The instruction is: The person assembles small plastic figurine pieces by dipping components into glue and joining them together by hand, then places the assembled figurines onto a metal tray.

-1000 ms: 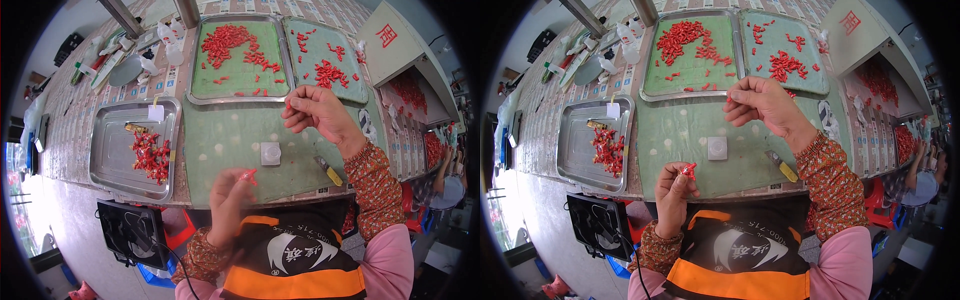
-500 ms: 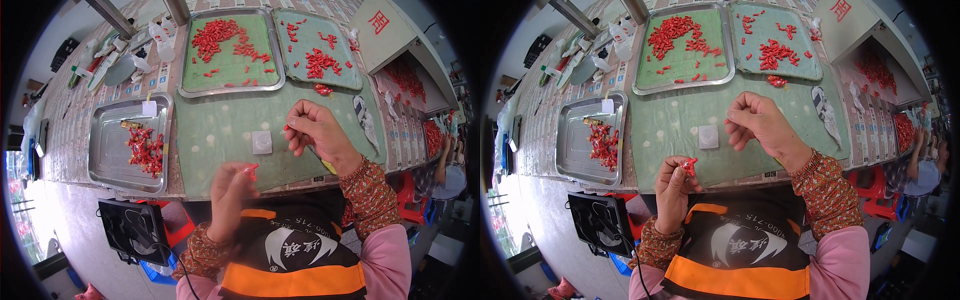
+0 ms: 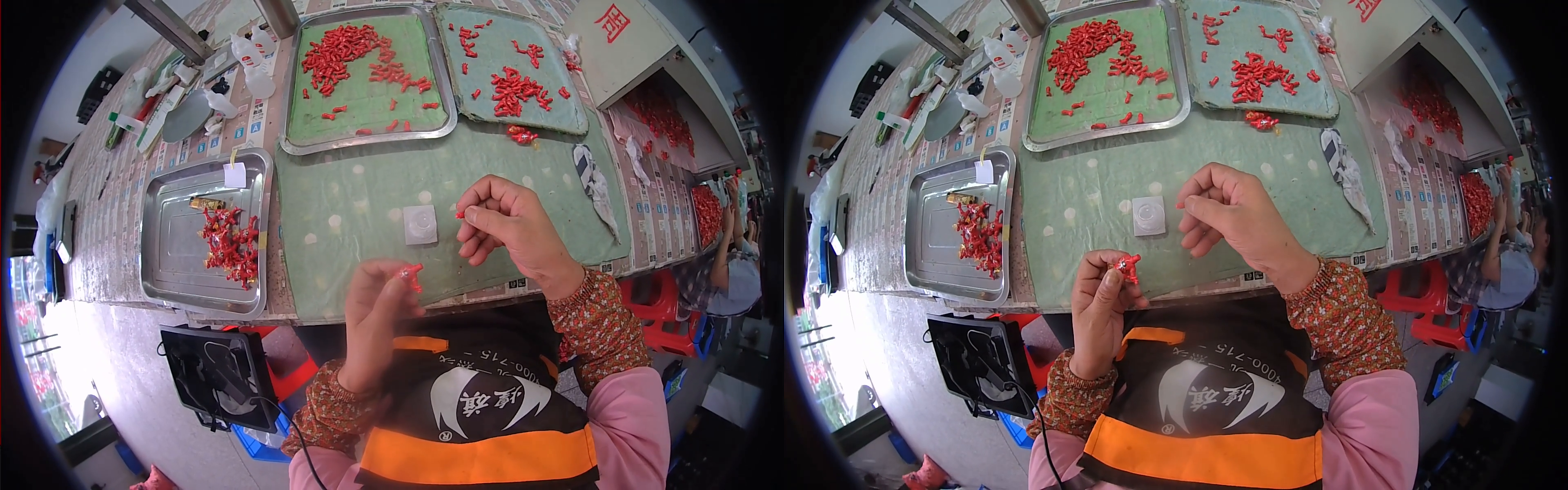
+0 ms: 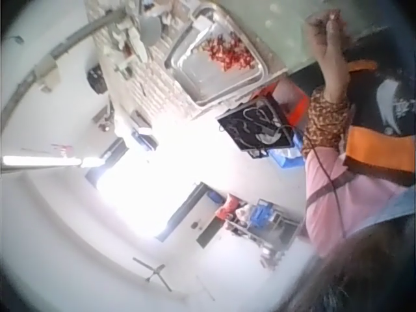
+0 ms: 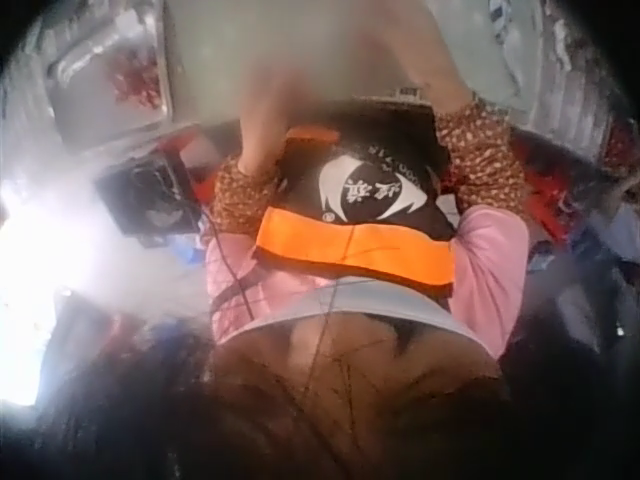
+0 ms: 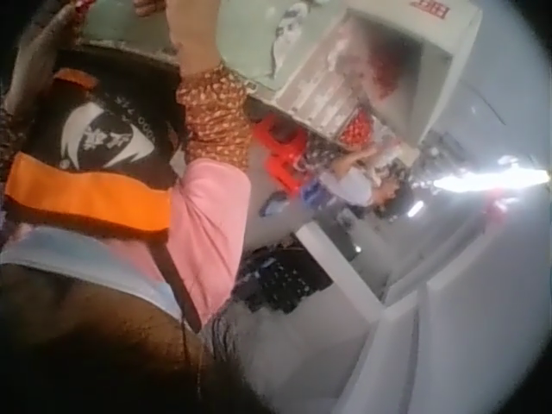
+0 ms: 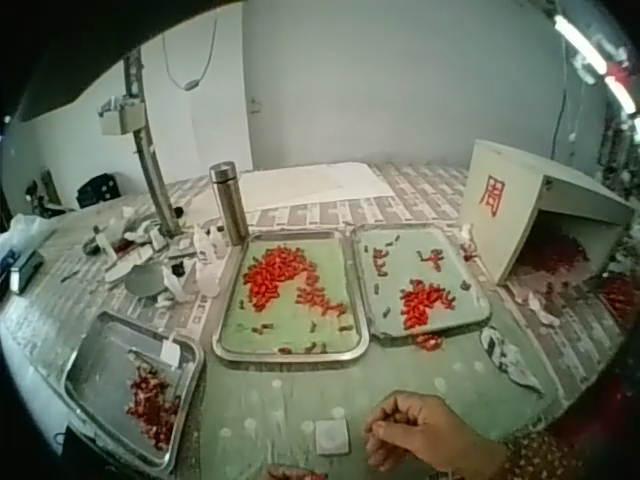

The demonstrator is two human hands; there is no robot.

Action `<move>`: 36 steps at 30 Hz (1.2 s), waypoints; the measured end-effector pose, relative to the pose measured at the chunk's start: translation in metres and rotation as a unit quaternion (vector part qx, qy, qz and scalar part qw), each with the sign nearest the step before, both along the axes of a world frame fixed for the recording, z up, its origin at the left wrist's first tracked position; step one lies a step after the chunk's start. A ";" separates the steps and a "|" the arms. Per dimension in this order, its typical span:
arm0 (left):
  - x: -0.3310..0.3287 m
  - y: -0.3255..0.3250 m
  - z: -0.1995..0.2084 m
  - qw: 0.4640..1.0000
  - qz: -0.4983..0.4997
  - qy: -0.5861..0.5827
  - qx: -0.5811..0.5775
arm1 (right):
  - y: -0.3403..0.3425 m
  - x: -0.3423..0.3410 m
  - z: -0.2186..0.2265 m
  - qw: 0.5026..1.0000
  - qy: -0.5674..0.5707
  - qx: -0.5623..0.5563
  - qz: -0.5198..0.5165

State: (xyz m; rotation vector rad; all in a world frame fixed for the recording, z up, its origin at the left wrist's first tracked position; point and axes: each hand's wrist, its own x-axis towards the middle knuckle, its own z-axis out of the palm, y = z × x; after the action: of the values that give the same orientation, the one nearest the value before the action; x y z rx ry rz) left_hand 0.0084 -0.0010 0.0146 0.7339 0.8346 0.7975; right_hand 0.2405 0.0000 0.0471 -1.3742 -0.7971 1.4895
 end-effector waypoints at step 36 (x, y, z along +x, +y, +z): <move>0.014 -0.005 -0.006 0.982 -0.074 0.120 0.129 | -0.040 -0.029 -0.006 0.994 -0.023 0.045 0.094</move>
State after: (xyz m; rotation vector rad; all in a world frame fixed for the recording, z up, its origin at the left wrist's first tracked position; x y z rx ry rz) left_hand 0.0222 -0.0057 0.0090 1.1270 0.8890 0.6994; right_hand 0.2116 -0.0399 0.0409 -1.2989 -1.0343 1.5508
